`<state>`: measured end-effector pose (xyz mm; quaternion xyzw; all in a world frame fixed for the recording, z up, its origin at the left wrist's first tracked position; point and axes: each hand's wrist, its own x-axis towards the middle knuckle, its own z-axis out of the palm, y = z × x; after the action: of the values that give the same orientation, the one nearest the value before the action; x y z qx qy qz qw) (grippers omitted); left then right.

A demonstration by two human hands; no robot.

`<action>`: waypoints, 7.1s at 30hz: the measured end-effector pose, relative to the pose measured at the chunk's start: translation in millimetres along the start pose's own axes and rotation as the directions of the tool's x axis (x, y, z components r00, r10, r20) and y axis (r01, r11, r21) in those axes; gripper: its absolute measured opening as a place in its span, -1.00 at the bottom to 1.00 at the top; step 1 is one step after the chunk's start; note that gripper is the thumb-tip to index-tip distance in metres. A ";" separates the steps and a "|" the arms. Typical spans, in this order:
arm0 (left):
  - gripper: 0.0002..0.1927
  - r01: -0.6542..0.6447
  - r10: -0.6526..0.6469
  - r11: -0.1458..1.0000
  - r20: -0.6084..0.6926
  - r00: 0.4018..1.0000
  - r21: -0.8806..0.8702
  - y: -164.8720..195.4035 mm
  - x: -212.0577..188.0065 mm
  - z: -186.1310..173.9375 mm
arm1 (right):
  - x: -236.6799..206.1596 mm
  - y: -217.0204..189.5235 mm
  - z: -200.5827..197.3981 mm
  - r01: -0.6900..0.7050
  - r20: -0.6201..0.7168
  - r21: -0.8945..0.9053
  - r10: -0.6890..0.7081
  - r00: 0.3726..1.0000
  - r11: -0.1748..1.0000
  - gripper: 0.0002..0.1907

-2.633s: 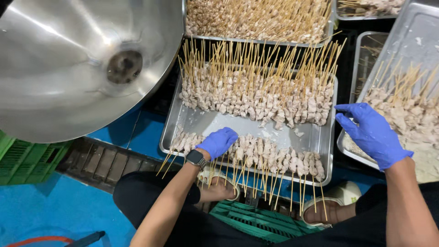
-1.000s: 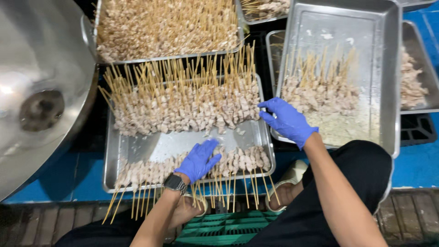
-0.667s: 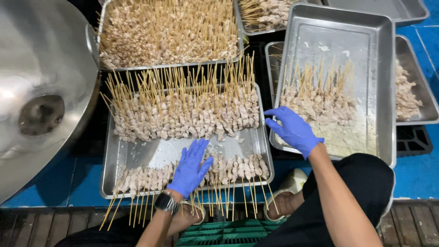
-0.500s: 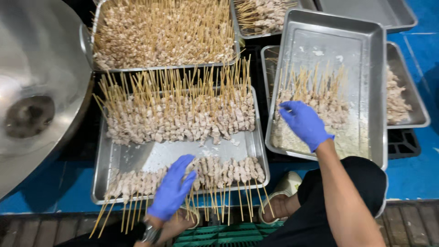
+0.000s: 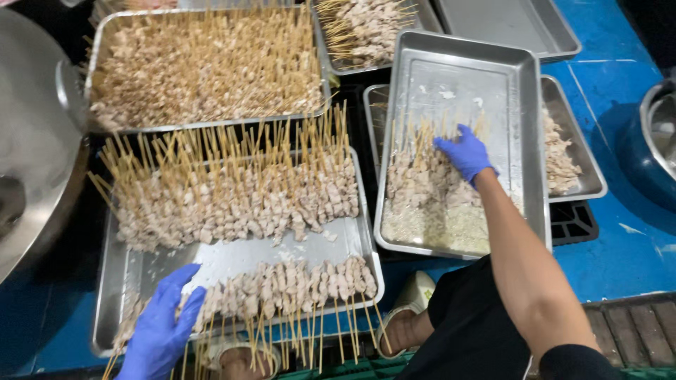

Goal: The person sits on the floor and threads pieces of seasoned meat onto bamboo skewers one at a time, laying the finished skewers in rows on metal trays. They take skewers and meat pieces from surrounding trays and fill tray after tray with completed skewers.

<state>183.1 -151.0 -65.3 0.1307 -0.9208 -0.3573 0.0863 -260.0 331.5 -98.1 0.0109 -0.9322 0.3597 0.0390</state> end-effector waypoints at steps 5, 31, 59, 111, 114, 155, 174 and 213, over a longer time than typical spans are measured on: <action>-0.46 -0.027 0.027 1.000 -0.022 0.999 -0.004 -12.8 7.3 15.4 | 8.7 2.6 -2.1 -0.070 0.078 0.136 0.060 0.995 0.988 -0.29; -0.48 -0.239 0.255 0.961 0.112 0.960 -0.141 104.4 63.3 61.6 | -41.9 -7.7 -2.9 0.154 -0.510 -0.334 -0.315 0.800 0.930 -0.44; -0.18 -0.173 0.258 0.933 0.253 0.932 -0.314 197.1 225.4 284.7 | -61.3 -67.2 2.5 0.189 0.064 -0.114 -0.183 0.981 0.975 -0.66; -0.63 -0.283 0.468 0.846 0.374 0.801 -0.452 221.8 192.8 220.4 | -145.9 -69.4 -39.6 -0.019 0.386 0.504 -0.206 0.899 0.863 -0.56; -0.63 -0.438 0.538 0.815 0.213 0.816 -0.379 217.9 190.7 217.2 | -157.4 -79.7 -32.9 -0.038 0.320 0.539 -0.163 0.933 0.841 -0.75; -0.84 -0.071 0.280 0.565 0.111 0.954 -0.822 183.9 249.4 239.1 | -102.7 -19.4 -1.1 0.141 -0.227 0.812 0.086 0.970 0.566 -0.83; -0.82 -0.194 0.292 0.759 0.059 0.955 -0.621 211.9 252.6 250.5 | -116.9 -31.5 12.0 0.271 -0.026 0.343 -0.279 0.960 0.899 -0.76; -0.87 -0.082 0.237 0.536 0.057 0.970 -0.841 209.9 255.2 247.3 | -99.2 -17.2 8.0 0.248 -0.332 0.710 0.002 0.943 0.659 -0.83</action>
<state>-159.6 78.1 -86.3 -0.0404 -0.6532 -0.7502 0.0942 -160.8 312.6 -100.5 0.0342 -0.6835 0.7015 0.1987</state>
